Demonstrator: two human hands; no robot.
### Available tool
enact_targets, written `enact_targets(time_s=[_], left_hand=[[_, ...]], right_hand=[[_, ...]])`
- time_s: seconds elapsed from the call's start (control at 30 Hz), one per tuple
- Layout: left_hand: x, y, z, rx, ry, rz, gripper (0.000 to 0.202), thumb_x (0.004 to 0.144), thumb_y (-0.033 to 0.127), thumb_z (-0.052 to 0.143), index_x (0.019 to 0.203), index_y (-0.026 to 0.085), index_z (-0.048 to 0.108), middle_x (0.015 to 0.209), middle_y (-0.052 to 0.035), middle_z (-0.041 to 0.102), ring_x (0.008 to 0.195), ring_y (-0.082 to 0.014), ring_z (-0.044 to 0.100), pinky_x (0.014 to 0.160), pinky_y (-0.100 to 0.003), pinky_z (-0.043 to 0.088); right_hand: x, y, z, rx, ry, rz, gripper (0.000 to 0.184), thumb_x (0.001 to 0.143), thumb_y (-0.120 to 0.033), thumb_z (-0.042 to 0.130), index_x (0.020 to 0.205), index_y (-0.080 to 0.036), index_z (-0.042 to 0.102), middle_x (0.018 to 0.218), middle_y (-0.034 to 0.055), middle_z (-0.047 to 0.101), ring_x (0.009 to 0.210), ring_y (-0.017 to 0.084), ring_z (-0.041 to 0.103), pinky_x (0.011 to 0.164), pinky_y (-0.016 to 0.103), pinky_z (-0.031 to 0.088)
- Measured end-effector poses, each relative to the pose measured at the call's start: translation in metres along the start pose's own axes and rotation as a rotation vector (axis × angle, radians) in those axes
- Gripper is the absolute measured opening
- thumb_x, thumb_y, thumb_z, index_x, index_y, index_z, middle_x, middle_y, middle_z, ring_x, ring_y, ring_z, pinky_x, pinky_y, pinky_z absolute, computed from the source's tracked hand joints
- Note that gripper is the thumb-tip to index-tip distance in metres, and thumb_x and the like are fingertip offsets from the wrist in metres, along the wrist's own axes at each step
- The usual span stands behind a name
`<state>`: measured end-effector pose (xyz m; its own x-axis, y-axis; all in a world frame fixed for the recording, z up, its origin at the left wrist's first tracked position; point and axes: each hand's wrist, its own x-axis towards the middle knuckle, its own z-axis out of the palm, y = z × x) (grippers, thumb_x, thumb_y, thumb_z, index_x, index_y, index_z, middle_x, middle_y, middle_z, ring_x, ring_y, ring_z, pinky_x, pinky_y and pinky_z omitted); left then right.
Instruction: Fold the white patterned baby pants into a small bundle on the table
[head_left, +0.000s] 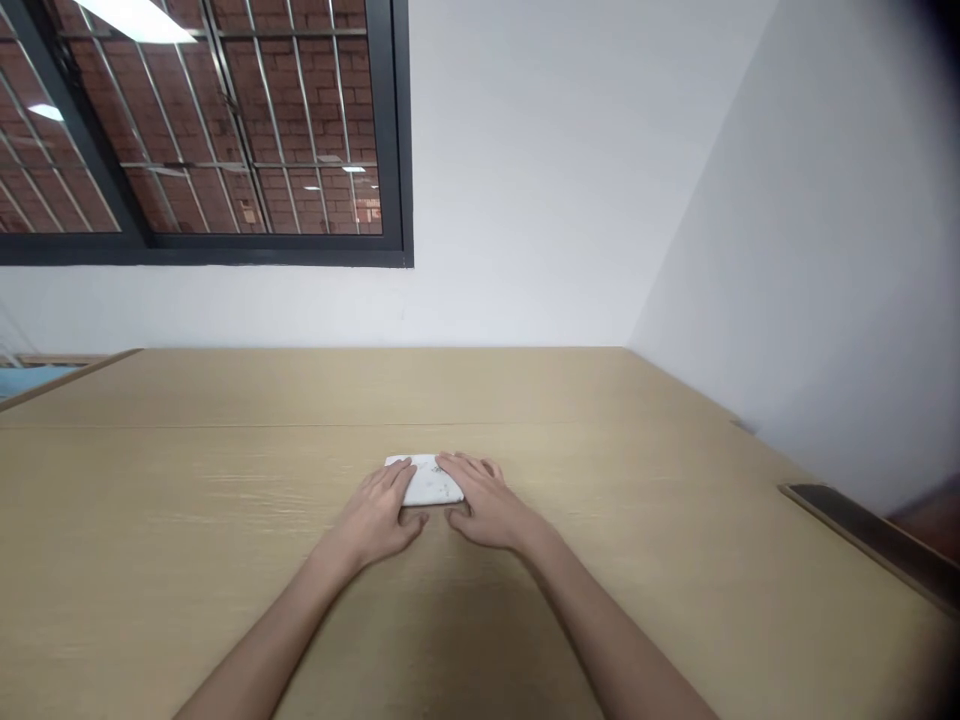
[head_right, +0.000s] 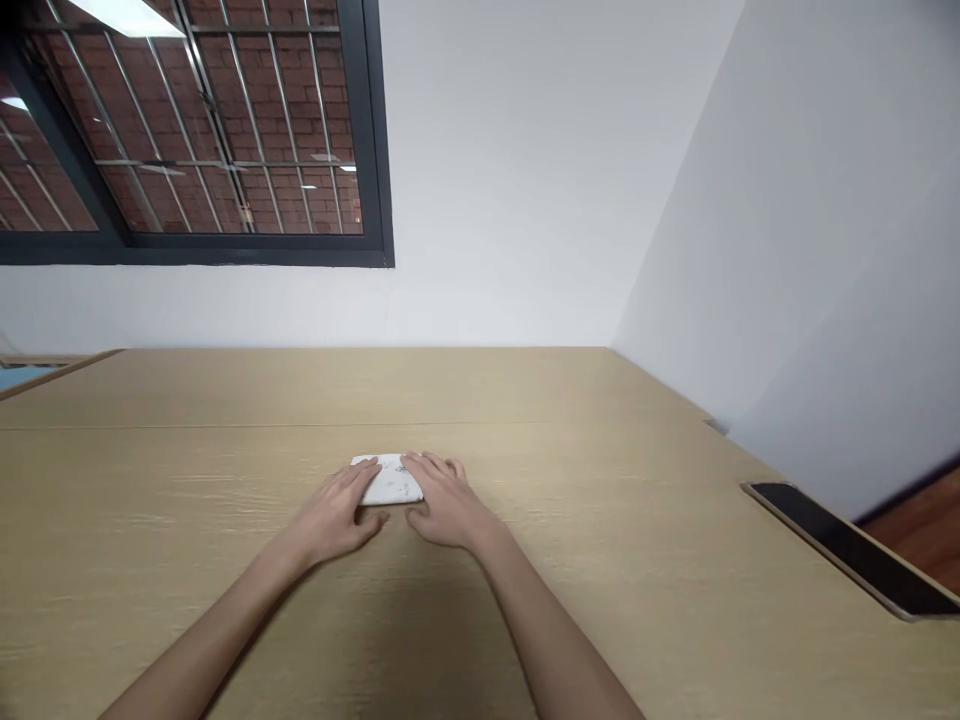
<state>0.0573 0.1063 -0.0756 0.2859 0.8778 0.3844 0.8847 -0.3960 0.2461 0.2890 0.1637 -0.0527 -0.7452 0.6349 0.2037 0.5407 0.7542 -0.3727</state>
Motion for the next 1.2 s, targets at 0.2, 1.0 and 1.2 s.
enact_targets(time_s=[0.2, 1.0, 1.2], left_hand=[[0.005, -0.004, -0.009, -0.026, 0.074, 0.049, 0.038, 0.090, 0.013, 0.042, 0.125, 0.021, 0.058, 0.129, -0.0115, 0.062, 0.122, -0.0259, 0.055, 0.106, -0.047, 0.045], [-0.006, 0.051, -0.031, -0.220, -0.014, -0.038, 0.034, 0.100, 0.034, 0.040, 0.128, 0.023, 0.055, 0.133, -0.0099, 0.060, 0.124, -0.0248, 0.056, 0.106, -0.044, 0.046], [-0.015, 0.084, -0.005, -0.115, -0.169, 0.139, 0.035, 0.090, 0.025, 0.052, 0.124, 0.022, 0.061, 0.123, -0.0108, 0.069, 0.107, -0.0313, 0.067, 0.089, -0.046, 0.058]], right_hand=[[0.009, 0.009, 0.006, 0.151, 0.213, 0.035, 0.042, 0.088, -0.018, 0.054, 0.130, -0.018, 0.057, 0.152, 0.0176, 0.042, 0.146, 0.029, 0.030, 0.115, 0.048, 0.026], [0.007, -0.008, -0.017, 0.525, 0.526, 0.212, 0.053, 0.102, -0.049, 0.038, 0.146, -0.020, 0.039, 0.154, 0.0134, 0.041, 0.142, 0.024, 0.039, 0.117, 0.042, 0.032], [-0.003, -0.048, -0.009, 0.373, 0.057, -0.195, 0.048, 0.108, -0.041, 0.025, 0.135, -0.025, 0.060, 0.144, 0.0040, 0.058, 0.142, 0.022, 0.040, 0.119, 0.041, 0.029]])
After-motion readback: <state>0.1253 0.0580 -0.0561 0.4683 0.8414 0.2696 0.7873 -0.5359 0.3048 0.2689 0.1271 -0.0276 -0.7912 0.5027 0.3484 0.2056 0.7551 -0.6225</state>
